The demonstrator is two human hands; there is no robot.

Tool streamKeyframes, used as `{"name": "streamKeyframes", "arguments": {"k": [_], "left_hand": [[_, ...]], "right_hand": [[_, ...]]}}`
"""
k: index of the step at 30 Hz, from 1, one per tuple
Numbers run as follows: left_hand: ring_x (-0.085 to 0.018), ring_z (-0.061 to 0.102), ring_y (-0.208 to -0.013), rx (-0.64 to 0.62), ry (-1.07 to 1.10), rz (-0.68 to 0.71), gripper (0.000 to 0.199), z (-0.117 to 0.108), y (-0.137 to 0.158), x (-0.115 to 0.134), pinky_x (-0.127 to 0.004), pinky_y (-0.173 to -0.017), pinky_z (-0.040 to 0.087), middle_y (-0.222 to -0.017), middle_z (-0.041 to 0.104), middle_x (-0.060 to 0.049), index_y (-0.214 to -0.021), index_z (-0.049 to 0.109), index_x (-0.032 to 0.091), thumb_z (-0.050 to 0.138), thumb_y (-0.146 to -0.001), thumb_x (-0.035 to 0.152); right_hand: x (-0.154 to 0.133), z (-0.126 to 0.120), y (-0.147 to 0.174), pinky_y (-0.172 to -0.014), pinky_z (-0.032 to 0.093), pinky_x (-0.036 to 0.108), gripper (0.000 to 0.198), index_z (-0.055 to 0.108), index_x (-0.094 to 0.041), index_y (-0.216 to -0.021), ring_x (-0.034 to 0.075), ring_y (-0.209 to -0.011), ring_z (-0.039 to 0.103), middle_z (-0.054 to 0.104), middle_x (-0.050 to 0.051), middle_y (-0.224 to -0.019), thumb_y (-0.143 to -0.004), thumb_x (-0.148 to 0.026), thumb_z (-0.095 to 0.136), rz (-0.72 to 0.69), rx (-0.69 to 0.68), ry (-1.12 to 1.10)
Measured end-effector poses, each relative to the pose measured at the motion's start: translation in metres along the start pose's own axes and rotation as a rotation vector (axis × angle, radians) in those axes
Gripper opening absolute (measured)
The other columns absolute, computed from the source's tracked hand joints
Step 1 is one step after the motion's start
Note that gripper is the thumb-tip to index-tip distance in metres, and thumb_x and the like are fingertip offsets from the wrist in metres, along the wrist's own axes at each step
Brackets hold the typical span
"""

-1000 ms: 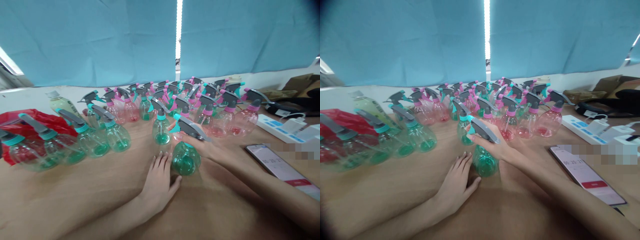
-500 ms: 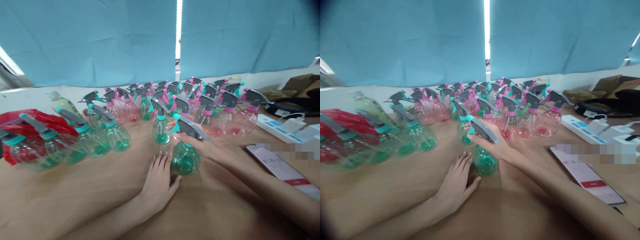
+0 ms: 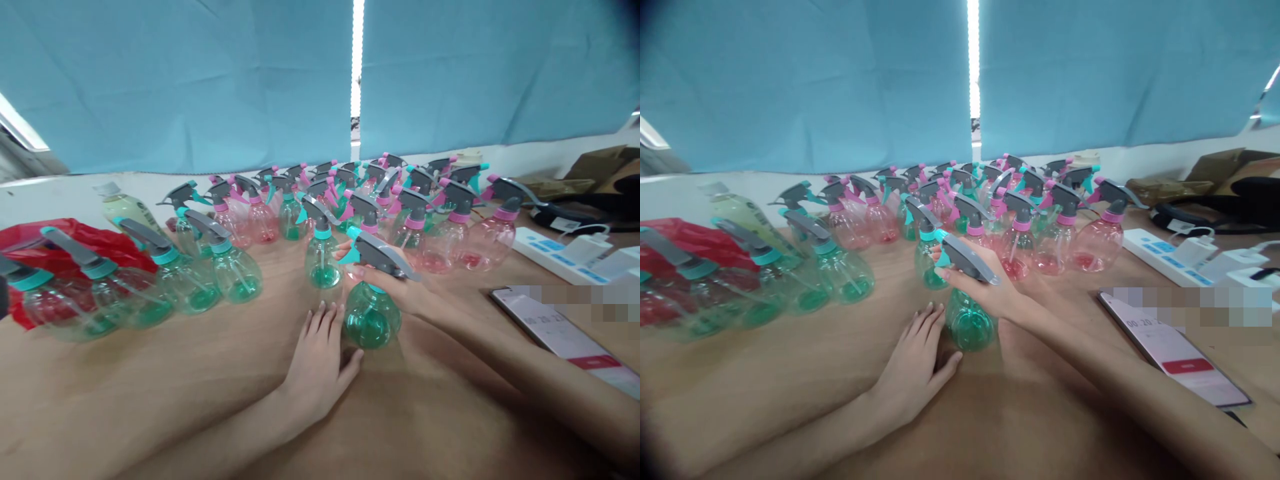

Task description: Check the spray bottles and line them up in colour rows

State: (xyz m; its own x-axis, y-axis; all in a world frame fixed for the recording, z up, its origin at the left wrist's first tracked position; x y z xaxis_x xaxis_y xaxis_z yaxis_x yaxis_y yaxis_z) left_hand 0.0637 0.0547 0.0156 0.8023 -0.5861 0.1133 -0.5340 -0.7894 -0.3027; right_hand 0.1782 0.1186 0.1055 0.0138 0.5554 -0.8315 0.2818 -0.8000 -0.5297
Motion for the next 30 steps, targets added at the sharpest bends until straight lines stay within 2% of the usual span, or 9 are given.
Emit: {"name": "streamKeyframes", "arguments": {"k": [4,10,17,24,30], "left_hand": [[-0.037,0.041,-0.133,-0.010,-0.012,0.001,0.057,0.0006,-0.0006,0.0001,-0.056,-0.106,0.035,-0.139,0.049,-0.024,-0.136,0.038,0.004,0.050,-0.092,0.038],[-0.037,0.041,-0.132,-0.032,-0.012,-0.006,0.060,0.0015,0.0002,0.0005,-0.056,-0.107,0.033,-0.140,0.047,-0.024,-0.137,0.037,0.002,0.051,-0.092,0.038],[-0.036,0.040,-0.133,-0.025,0.002,-0.009,0.059,0.0007,0.0005,0.0000,-0.056,-0.107,0.034,-0.141,0.047,-0.023,-0.137,0.036,0.003,0.051,-0.092,0.038],[-0.037,0.040,-0.133,-0.039,-0.018,-0.010,0.061,0.0014,0.0001,0.0003,-0.056,-0.107,0.033,-0.141,0.047,-0.024,-0.137,0.037,0.001,0.053,-0.091,0.038],[-0.037,0.041,-0.132,-0.049,-0.012,-0.013,0.061,0.0023,-0.0007,0.0002,-0.056,-0.108,0.033,-0.140,0.048,-0.023,-0.137,0.038,0.002,0.055,-0.090,0.037]], "right_hand": [[0.0014,0.0006,-0.0007,-0.069,0.048,0.031,0.017,0.063,-0.025,-0.097,0.012,-0.068,0.057,0.066,0.001,-0.099,-0.081,-0.030,0.066,0.017,-0.016,-0.008],[0.0019,0.0013,-0.0003,-0.064,0.045,0.031,0.014,0.060,-0.024,-0.093,0.012,-0.059,0.053,0.058,-0.003,-0.074,-0.083,-0.033,0.064,0.047,-0.031,-0.002],[-0.0014,0.0012,0.0004,-0.063,0.044,0.030,0.014,0.060,-0.024,-0.093,0.013,-0.065,0.055,0.059,-0.002,-0.076,-0.084,-0.034,0.062,0.011,-0.041,0.082],[-0.0012,0.0025,-0.0002,-0.063,0.041,0.030,0.014,0.059,-0.023,-0.093,0.011,-0.062,0.051,0.058,-0.002,-0.080,-0.083,-0.031,0.063,0.026,-0.051,0.019],[-0.0063,-0.0005,-0.0012,-0.061,0.039,0.028,0.011,0.058,-0.022,-0.086,0.012,-0.067,0.050,0.057,-0.002,-0.079,-0.085,-0.032,0.061,-0.044,-0.045,0.089]]}}
Point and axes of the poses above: each hand's wrist, its own y-axis away from the middle knuckle, its own z-axis out of the palm, x = y × z, the point moved 8 cm from there along -y, towards the middle knuckle
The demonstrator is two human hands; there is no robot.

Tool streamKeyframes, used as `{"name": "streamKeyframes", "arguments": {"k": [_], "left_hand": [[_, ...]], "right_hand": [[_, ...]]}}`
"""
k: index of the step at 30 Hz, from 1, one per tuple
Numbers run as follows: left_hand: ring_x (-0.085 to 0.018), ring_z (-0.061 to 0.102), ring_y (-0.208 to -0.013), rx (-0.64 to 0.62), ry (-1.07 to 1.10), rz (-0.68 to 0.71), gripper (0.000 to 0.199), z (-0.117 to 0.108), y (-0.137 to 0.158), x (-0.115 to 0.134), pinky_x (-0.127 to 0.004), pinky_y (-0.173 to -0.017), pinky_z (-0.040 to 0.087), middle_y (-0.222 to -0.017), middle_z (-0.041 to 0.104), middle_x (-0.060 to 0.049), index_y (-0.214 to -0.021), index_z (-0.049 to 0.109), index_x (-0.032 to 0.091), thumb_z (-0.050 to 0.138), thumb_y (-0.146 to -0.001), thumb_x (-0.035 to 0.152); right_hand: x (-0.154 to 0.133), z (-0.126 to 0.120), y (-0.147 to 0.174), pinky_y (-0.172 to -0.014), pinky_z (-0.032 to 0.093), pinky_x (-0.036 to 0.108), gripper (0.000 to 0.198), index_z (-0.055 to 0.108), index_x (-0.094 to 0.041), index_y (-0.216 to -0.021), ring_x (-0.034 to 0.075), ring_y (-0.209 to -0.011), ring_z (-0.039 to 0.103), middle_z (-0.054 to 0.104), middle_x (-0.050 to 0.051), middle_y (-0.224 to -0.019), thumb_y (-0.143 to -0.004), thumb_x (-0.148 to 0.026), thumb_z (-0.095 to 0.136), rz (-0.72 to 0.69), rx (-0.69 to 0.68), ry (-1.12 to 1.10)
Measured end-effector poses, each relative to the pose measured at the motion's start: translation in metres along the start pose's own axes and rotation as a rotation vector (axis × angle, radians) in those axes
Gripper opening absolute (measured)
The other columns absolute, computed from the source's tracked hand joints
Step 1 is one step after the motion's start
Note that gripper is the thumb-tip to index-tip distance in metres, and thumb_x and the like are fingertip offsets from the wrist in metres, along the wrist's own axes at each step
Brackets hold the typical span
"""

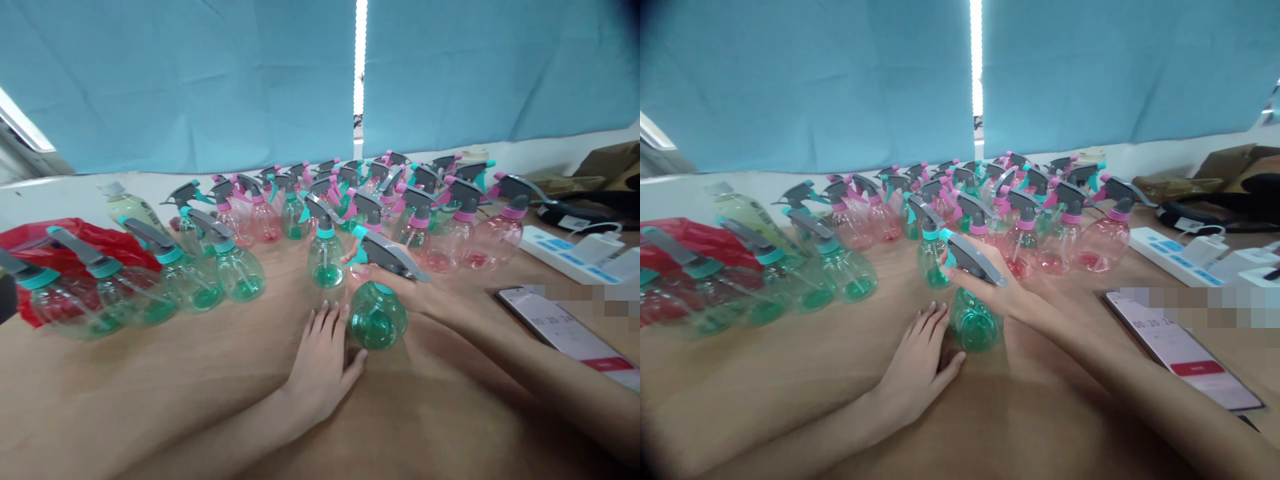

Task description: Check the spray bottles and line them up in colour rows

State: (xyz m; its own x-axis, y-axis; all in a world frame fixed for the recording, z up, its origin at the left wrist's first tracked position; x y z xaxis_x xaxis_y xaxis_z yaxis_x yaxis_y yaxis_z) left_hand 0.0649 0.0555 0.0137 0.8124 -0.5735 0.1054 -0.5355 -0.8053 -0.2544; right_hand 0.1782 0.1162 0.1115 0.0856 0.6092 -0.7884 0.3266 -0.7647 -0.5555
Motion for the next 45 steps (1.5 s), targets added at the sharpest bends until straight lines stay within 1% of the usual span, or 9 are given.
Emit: {"name": "streamKeyframes", "arguments": {"k": [6,11,15,21,24,27,33,38,45], "left_hand": [[-0.037,0.041,-0.132,0.004,0.016,0.003,0.059,0.000,0.000,0.000,-0.057,-0.108,0.032,-0.140,0.048,-0.022,-0.137,0.037,0.004,0.053,-0.091,0.038],[-0.037,0.041,-0.132,-0.003,0.017,0.006,0.058,-0.001,0.000,0.000,-0.056,-0.108,0.032,-0.140,0.047,-0.022,-0.137,0.038,0.005,0.052,-0.091,0.038],[-0.036,0.041,-0.132,0.001,0.023,0.003,0.057,-0.002,0.000,0.000,-0.056,-0.108,0.033,-0.140,0.048,-0.022,-0.136,0.039,0.006,0.052,-0.091,0.039],[-0.037,0.039,-0.134,-0.008,0.009,-0.002,0.059,-0.001,0.000,0.000,-0.055,-0.109,0.032,-0.141,0.047,-0.024,-0.136,0.039,0.003,0.053,-0.092,0.038],[-0.037,0.039,-0.134,0.000,0.004,0.002,0.059,0.000,0.000,0.000,-0.055,-0.109,0.032,-0.142,0.046,-0.024,-0.137,0.039,0.003,0.053,-0.092,0.038],[-0.037,0.040,-0.134,0.009,0.002,0.006,0.058,-0.001,0.000,0.000,-0.055,-0.108,0.033,-0.142,0.046,-0.023,-0.138,0.037,0.005,0.052,-0.092,0.038],[-0.036,0.041,-0.134,0.037,0.006,0.023,0.057,-0.003,0.001,0.000,-0.056,-0.107,0.034,-0.141,0.047,-0.024,-0.137,0.037,0.005,0.049,-0.093,0.038],[-0.036,0.041,-0.133,0.039,0.003,0.027,0.056,-0.003,0.000,0.000,-0.056,-0.107,0.034,-0.140,0.048,-0.024,-0.136,0.038,0.005,0.049,-0.093,0.039],[-0.036,0.042,-0.132,0.018,-0.004,0.016,0.057,-0.002,0.000,0.000,-0.055,-0.107,0.034,-0.139,0.049,-0.024,-0.135,0.039,0.003,0.051,-0.093,0.039]], "right_hand": [[-0.003,-0.001,-0.001,-0.055,0.032,0.027,0.014,0.053,-0.022,-0.078,0.011,-0.058,0.040,0.046,-0.005,-0.067,-0.085,-0.031,0.061,-0.031,0.012,0.019],[-0.006,-0.002,0.001,-0.056,0.030,0.028,0.020,0.046,-0.023,-0.072,0.012,-0.060,0.036,0.041,-0.004,-0.066,-0.087,-0.031,0.057,-0.068,0.028,0.024],[-0.002,-0.002,0.002,-0.055,0.027,0.028,0.025,0.043,-0.023,-0.070,0.012,-0.058,0.032,0.038,-0.004,-0.066,-0.087,-0.034,0.057,-0.031,0.034,0.021],[-0.006,0.000,0.001,-0.057,0.035,0.028,0.006,0.057,-0.024,-0.082,0.012,-0.060,0.043,0.050,-0.004,-0.071,-0.083,-0.029,0.061,0.033,0.034,-0.022],[-0.005,0.000,0.003,-0.061,0.040,0.028,0.011,0.059,-0.024,-0.092,0.012,-0.064,0.050,0.057,-0.002,-0.079,-0.083,-0.029,0.061,0.101,0.035,-0.058],[-0.006,0.000,0.003,-0.066,0.044,0.029,0.015,0.059,-0.023,-0.094,0.013,-0.072,0.055,0.061,0.001,-0.089,-0.082,-0.031,0.062,0.098,0.040,-0.037],[-0.012,0.000,0.002,-0.061,0.042,0.029,0.009,0.055,-0.024,-0.087,0.013,-0.063,0.050,0.054,-0.003,-0.073,-0.081,-0.026,0.061,0.059,0.031,0.018],[-0.017,0.000,0.001,-0.056,0.039,0.027,0.009,0.054,-0.024,-0.086,0.011,-0.060,0.047,0.053,-0.003,-0.074,-0.080,-0.021,0.060,0.085,0.017,0.050],[-0.009,0.000,0.003,-0.056,0.037,0.028,0.010,0.054,-0.024,-0.087,0.012,-0.058,0.044,0.052,-0.003,-0.073,-0.080,-0.026,0.061,0.094,0.035,-0.016]]}}
Point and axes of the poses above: each hand's wrist, its own y-axis away from the middle knuckle, its own z-axis out of the palm, x = y × z, the point moved 8 cm from there along -y, towards the middle knuckle
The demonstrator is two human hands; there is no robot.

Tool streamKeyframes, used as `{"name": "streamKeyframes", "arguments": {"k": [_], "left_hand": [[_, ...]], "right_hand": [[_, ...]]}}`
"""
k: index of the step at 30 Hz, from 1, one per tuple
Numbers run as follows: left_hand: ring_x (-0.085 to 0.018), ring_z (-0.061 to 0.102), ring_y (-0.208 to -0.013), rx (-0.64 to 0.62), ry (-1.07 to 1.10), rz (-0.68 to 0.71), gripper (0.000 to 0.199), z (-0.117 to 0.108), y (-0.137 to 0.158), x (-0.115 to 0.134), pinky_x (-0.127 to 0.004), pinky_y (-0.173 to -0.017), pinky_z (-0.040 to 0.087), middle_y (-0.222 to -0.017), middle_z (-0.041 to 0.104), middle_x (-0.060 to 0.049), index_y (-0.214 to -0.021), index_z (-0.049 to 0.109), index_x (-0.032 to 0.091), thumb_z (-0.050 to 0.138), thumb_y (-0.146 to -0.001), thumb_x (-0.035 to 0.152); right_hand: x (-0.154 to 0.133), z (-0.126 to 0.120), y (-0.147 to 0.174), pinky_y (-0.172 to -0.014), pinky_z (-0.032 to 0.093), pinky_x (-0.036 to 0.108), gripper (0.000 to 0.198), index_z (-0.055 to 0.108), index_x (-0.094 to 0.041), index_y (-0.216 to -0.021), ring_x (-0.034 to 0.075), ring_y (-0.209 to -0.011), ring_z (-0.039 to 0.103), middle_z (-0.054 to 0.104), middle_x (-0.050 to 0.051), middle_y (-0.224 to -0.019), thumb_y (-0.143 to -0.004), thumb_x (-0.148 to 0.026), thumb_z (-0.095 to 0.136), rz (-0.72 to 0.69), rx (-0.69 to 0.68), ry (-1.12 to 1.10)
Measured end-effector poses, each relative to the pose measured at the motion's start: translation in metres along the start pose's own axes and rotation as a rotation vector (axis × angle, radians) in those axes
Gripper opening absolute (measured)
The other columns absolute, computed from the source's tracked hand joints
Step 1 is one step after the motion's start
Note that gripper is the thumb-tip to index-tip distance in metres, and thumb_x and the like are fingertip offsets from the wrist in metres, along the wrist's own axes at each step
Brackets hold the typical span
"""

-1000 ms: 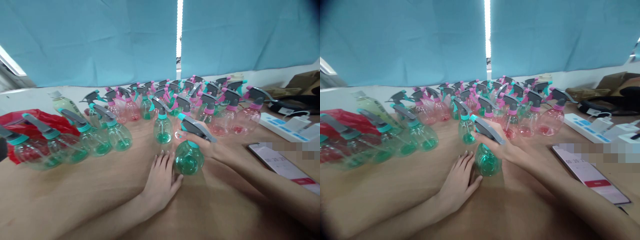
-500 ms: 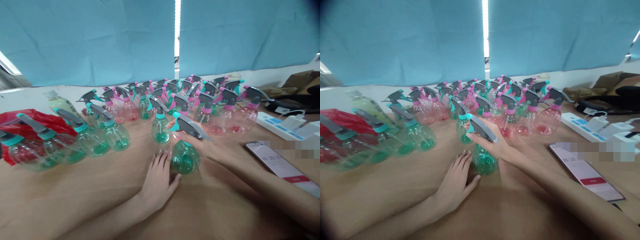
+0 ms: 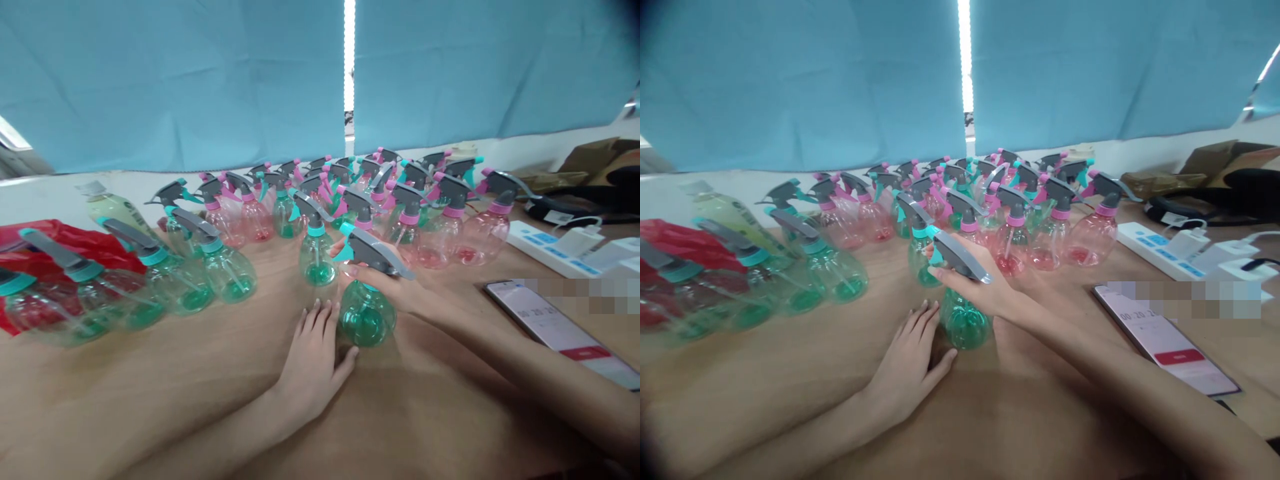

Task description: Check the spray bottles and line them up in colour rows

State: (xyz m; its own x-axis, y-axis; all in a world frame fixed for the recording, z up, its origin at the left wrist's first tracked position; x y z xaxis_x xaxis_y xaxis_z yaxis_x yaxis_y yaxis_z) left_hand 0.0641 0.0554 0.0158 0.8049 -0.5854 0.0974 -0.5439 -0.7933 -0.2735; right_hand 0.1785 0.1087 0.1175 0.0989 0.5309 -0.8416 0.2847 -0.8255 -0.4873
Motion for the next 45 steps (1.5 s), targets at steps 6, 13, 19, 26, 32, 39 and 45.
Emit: {"name": "streamKeyframes", "arguments": {"k": [6,13,19,26,32,39,45], "left_hand": [[-0.036,0.042,-0.133,0.025,0.009,0.007,0.054,-0.001,0.000,0.000,-0.055,-0.107,0.035,-0.139,0.049,-0.023,-0.135,0.039,0.006,0.049,-0.094,0.039],[-0.036,0.040,-0.134,0.016,0.016,0.008,0.054,-0.001,0.000,0.001,-0.055,-0.106,0.035,-0.139,0.049,-0.023,-0.136,0.039,0.006,0.047,-0.094,0.039],[-0.036,0.040,-0.134,0.022,0.028,0.003,0.055,-0.001,0.000,0.000,-0.055,-0.106,0.035,-0.140,0.048,-0.022,-0.137,0.037,0.007,0.047,-0.094,0.039],[-0.036,0.040,-0.134,0.002,0.020,0.003,0.056,0.001,-0.001,-0.001,-0.054,-0.108,0.033,-0.140,0.048,-0.023,-0.137,0.037,0.005,0.047,-0.094,0.039],[-0.035,0.042,-0.132,0.023,0.036,0.008,0.053,-0.001,-0.001,-0.001,-0.055,-0.106,0.034,-0.139,0.050,-0.020,-0.138,0.037,0.011,0.046,-0.094,0.040],[-0.035,0.040,-0.133,0.010,0.028,0.009,0.051,0.000,-0.002,-0.001,-0.055,-0.107,0.033,-0.140,0.049,-0.018,-0.136,0.041,0.011,0.047,-0.094,0.041],[-0.037,0.040,-0.133,-0.013,0.020,0.007,0.052,0.001,-0.003,0.001,-0.057,-0.107,0.033,-0.139,0.049,-0.021,-0.134,0.042,0.007,0.048,-0.093,0.040]], "right_hand": [[-0.002,0.000,-0.002,-0.064,0.043,0.030,0.010,0.055,-0.024,-0.084,0.013,-0.063,0.050,0.057,-0.001,-0.079,-0.078,-0.018,0.060,0.018,-0.015,0.024],[-0.004,0.001,-0.002,-0.067,0.045,0.032,0.019,0.060,-0.025,-0.094,0.015,-0.068,0.055,0.058,0.000,-0.078,-0.076,-0.022,0.055,-0.025,-0.016,0.027],[-0.004,0.002,-0.004,-0.057,0.038,0.029,0.033,0.062,-0.026,-0.102,0.014,-0.059,0.047,0.050,-0.004,-0.062,-0.072,-0.022,0.051,-0.003,-0.004,0.080],[-0.006,0.001,-0.006,-0.057,0.036,0.028,0.019,0.059,-0.023,-0.086,0.011,-0.057,0.040,0.051,-0.003,-0.070,-0.069,-0.019,0.050,-0.068,-0.016,0.048],[-0.008,-0.004,-0.005,-0.050,0.032,0.027,0.005,0.050,-0.023,-0.072,0.011,-0.053,0.036,0.043,-0.005,-0.060,-0.067,-0.020,0.051,-0.051,0.016,0.102],[-0.009,-0.001,-0.004,-0.048,0.031,0.026,0.009,0.042,-0.023,-0.066,0.011,-0.053,0.033,0.034,-0.006,-0.056,-0.066,-0.017,0.048,-0.053,-0.019,0.045],[-0.002,-0.003,0.000,-0.047,0.025,0.026,0.010,0.041,-0.023,-0.070,0.010,-0.052,0.028,0.034,-0.005,-0.062,-0.067,-0.016,0.048,-0.054,-0.015,0.038]]}}
Point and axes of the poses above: each hand's wrist, its own y-axis away from the middle knuckle, its own z-axis out of the palm, x = y × z, the point moved 8 cm from there along -y, towards the middle knuckle
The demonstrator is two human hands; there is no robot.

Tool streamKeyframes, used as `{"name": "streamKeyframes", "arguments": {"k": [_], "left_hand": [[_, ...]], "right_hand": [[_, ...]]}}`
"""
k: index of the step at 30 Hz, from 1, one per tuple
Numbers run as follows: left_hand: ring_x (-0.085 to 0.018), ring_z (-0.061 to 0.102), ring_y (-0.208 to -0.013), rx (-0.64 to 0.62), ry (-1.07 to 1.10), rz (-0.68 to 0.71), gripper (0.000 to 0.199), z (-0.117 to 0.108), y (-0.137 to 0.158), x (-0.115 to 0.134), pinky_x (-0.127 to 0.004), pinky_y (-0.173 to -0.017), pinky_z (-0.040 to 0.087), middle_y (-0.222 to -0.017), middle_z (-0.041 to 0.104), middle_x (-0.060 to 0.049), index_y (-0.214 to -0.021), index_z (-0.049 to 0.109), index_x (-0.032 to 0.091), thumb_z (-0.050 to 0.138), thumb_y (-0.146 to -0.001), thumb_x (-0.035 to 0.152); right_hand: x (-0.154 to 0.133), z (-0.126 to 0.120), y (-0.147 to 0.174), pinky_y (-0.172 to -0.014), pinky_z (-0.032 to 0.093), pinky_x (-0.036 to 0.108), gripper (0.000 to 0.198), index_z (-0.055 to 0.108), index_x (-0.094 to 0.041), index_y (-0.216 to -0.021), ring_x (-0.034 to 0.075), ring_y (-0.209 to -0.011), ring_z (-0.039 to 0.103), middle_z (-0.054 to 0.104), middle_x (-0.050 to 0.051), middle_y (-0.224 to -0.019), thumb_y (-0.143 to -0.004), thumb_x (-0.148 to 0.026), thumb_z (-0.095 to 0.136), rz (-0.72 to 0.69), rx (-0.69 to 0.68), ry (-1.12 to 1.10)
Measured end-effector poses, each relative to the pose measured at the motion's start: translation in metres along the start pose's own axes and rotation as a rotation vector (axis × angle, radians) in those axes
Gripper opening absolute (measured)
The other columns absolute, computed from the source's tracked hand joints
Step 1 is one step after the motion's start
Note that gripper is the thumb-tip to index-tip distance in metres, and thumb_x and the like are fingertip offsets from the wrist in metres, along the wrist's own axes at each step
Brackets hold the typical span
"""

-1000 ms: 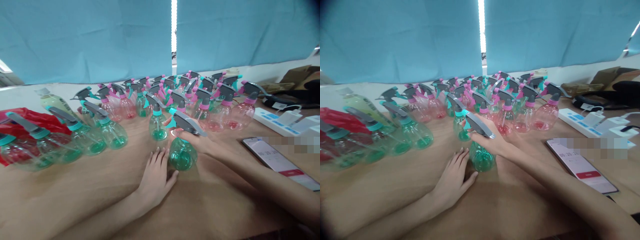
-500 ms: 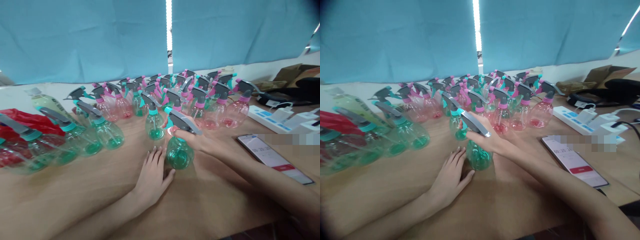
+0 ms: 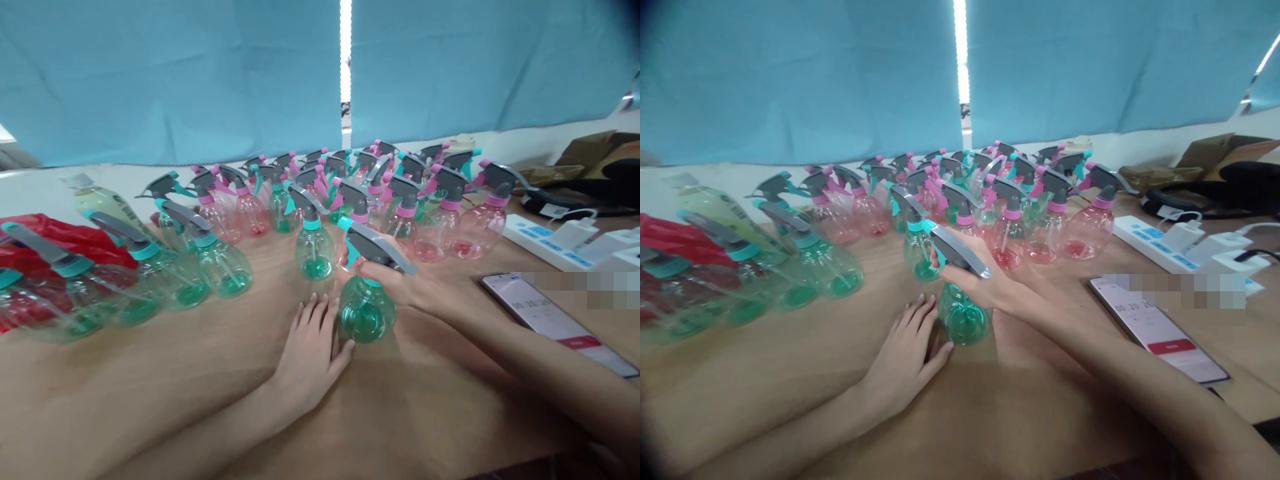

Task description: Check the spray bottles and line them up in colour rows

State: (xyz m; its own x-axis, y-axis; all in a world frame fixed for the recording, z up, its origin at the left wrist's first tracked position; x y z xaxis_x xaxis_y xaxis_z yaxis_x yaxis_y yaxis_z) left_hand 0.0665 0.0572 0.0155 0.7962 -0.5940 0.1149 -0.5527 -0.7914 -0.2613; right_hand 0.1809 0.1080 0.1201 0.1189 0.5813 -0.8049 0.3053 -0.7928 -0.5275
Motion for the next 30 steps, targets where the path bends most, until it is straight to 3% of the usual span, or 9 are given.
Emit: {"name": "streamKeyframes", "arguments": {"k": [4,10,18,25,30], "left_hand": [[-0.037,0.041,-0.132,-0.009,-0.016,-0.005,0.053,0.000,0.000,0.001,-0.056,-0.107,0.034,-0.139,0.049,-0.021,-0.134,0.043,0.007,0.049,-0.093,0.039],[-0.037,0.040,-0.133,-0.021,-0.022,-0.011,0.054,0.000,0.001,0.000,-0.055,-0.108,0.034,-0.140,0.048,-0.022,-0.133,0.042,0.004,0.050,-0.093,0.038],[-0.037,0.040,-0.133,-0.016,-0.020,-0.014,0.054,-0.001,0.002,0.000,-0.054,-0.108,0.033,-0.140,0.048,-0.022,-0.134,0.042,0.004,0.051,-0.093,0.038],[-0.037,0.041,-0.132,-0.018,-0.033,-0.009,0.053,-0.001,0.002,0.001,-0.054,-0.108,0.033,-0.140,0.048,-0.022,-0.134,0.043,0.005,0.052,-0.093,0.038],[-0.037,0.041,-0.132,-0.015,-0.039,-0.002,0.054,-0.001,0.001,0.001,-0.055,-0.107,0.034,-0.139,0.048,-0.023,-0.133,0.043,0.003,0.051,-0.093,0.038]], "right_hand": [[-0.001,0.000,0.002,-0.049,0.028,0.027,0.014,0.041,-0.023,-0.071,0.010,-0.052,0.030,0.037,-0.005,-0.063,-0.068,-0.011,0.048,-0.002,-0.023,-0.008],[0.007,0.002,0.003,-0.059,0.038,0.029,0.016,0.058,-0.024,-0.086,0.012,-0.058,0.043,0.054,-0.003,-0.078,-0.073,-0.016,0.053,0.013,-0.035,-0.032],[0.008,0.001,0.004,-0.057,0.040,0.028,0.023,0.062,-0.025,-0.096,0.011,-0.053,0.041,0.047,-0.005,-0.063,-0.075,-0.020,0.052,-0.005,-0.016,0.008],[0.002,0.002,0.003,-0.078,0.050,0.033,0.029,0.064,-0.025,-0.102,0.016,-0.082,0.062,0.066,0.002,-0.096,-0.075,-0.020,0.054,-0.058,-0.006,-0.066],[0.008,0.003,0.004,-0.075,0.050,0.033,0.032,0.063,-0.024,-0.105,0.015,-0.076,0.061,0.066,0.002,-0.097,-0.075,-0.015,0.054,0.030,-0.035,-0.060]]}}
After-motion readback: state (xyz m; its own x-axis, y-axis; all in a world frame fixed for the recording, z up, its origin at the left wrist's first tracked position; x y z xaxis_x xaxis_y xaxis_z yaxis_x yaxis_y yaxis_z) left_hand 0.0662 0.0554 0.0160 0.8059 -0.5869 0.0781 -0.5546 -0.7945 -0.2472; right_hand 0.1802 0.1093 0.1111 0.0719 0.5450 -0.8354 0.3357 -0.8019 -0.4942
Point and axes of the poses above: each hand's wrist, its own y-axis away from the middle knuckle, its own z-axis out of the palm, x = y × z, the point moved 8 cm from there along -y, towards the middle knuckle
